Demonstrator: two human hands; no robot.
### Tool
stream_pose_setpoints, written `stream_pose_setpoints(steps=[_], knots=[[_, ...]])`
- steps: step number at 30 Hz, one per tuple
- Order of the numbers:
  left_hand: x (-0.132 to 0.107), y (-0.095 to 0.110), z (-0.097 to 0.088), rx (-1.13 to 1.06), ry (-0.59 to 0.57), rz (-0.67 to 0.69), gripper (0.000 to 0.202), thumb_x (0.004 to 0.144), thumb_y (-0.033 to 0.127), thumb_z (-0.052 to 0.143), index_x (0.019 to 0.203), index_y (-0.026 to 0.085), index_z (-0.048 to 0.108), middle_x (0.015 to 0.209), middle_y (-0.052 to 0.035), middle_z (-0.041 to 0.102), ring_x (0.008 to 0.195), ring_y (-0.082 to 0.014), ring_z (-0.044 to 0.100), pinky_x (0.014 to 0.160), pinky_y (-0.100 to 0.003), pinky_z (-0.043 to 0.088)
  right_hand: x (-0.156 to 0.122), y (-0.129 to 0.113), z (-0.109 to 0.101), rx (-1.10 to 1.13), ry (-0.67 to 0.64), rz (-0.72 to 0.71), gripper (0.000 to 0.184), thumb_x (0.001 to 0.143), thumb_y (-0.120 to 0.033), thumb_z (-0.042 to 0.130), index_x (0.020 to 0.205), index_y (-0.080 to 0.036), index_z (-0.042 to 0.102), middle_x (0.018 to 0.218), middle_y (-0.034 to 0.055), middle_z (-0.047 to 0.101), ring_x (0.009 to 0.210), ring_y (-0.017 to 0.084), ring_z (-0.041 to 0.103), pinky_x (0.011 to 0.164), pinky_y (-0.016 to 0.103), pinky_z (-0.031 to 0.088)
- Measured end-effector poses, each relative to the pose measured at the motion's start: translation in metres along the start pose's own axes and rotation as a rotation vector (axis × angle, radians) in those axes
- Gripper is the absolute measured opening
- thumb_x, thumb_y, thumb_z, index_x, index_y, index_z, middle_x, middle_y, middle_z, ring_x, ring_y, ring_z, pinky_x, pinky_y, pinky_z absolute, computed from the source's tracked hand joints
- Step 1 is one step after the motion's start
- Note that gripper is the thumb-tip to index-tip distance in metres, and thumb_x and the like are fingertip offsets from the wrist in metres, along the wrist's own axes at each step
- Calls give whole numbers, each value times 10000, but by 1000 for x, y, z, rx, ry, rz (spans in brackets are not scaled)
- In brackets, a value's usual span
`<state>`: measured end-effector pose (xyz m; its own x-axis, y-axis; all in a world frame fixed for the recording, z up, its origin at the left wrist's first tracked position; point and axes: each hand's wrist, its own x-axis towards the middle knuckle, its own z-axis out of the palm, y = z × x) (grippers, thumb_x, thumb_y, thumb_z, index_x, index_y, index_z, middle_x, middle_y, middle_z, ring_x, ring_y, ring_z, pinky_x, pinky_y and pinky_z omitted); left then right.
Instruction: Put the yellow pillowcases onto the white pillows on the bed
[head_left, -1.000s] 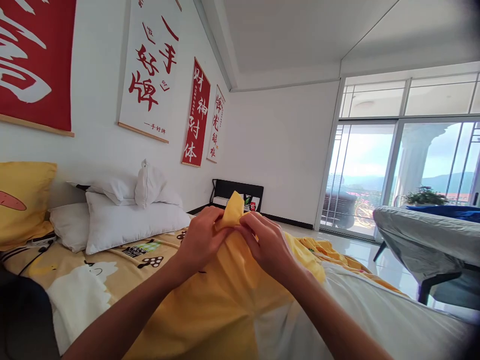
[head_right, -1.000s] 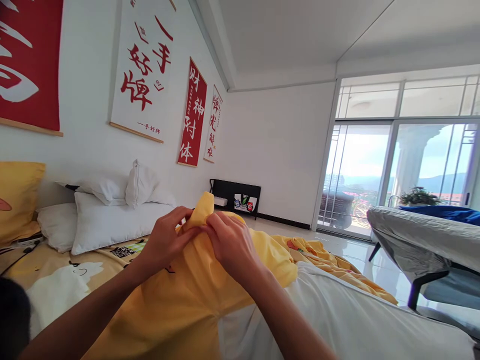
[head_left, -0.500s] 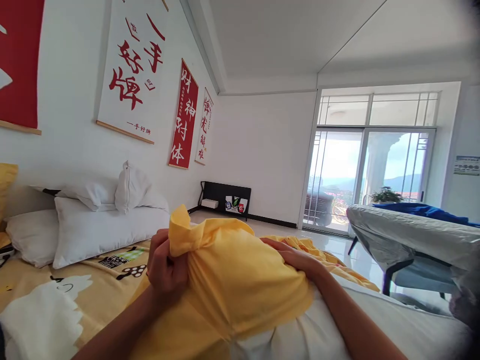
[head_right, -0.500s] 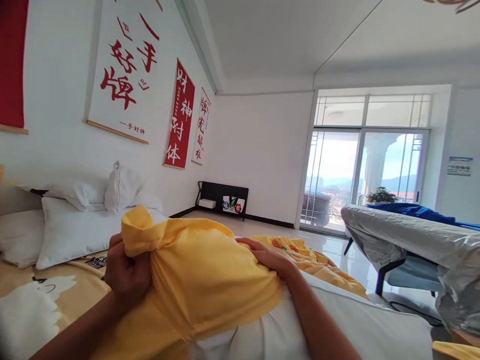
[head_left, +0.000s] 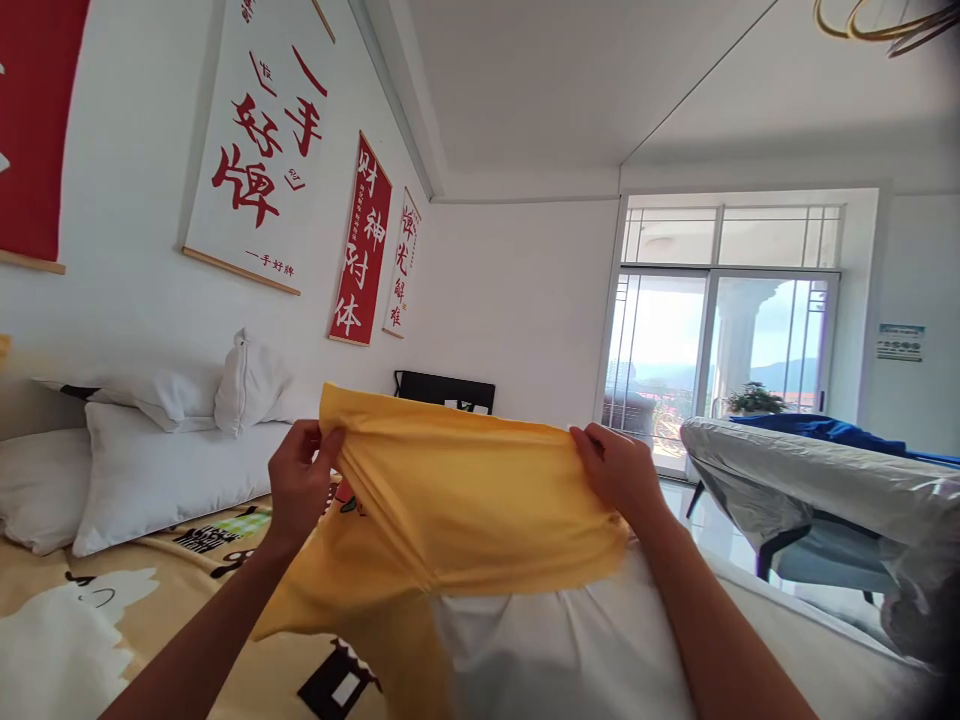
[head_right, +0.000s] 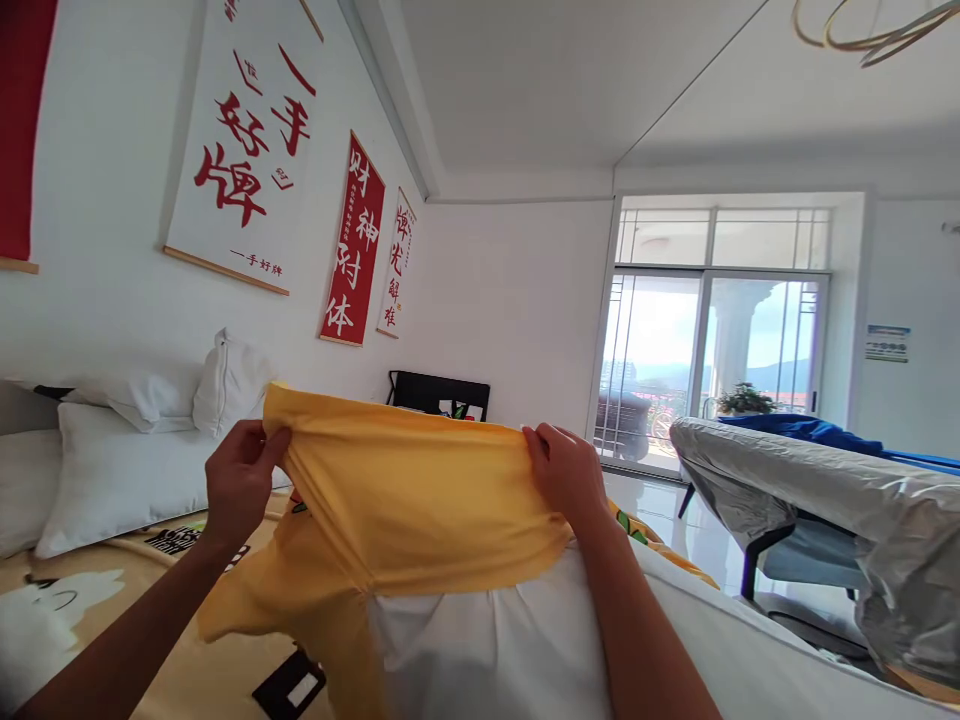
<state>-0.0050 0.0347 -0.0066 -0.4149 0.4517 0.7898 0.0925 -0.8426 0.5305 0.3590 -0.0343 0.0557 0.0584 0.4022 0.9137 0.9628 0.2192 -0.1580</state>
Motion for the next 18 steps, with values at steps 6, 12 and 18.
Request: stream_pose_setpoints(steps=[6, 12, 18], knots=[[11, -46, 5, 71, -192, -185, 363, 678, 499, 688, 713, 172, 532, 679, 2, 584, 664, -143, 546, 613, -245, 447, -23, -11, 7, 232, -366, -72, 413, 860, -511, 368, 570, -216, 367, 627, 1, 447, 616, 142, 413, 549, 269, 336], [8, -40, -10, 52, -281, -188, 414, 673, 533, 695, 811, 168, 557, 732, -6, 595, 706, -158, 549, 638, -258, 451, -22, -2, 14, 468, -436, 345, 501, 750, -674, 464, 580, -218, 346, 524, -40, 367, 503, 103, 350, 443, 238, 273], [8, -16, -15, 41, -91, -63, 335, 719, 468, 680, 796, 183, 521, 723, 13, 550, 699, -140, 518, 634, -240, 430, -2, -7, -26, 731, -522, 507, 436, 699, -636, 603, 686, -209, 515, 656, 10, 558, 591, 155, 511, 510, 264, 393]])
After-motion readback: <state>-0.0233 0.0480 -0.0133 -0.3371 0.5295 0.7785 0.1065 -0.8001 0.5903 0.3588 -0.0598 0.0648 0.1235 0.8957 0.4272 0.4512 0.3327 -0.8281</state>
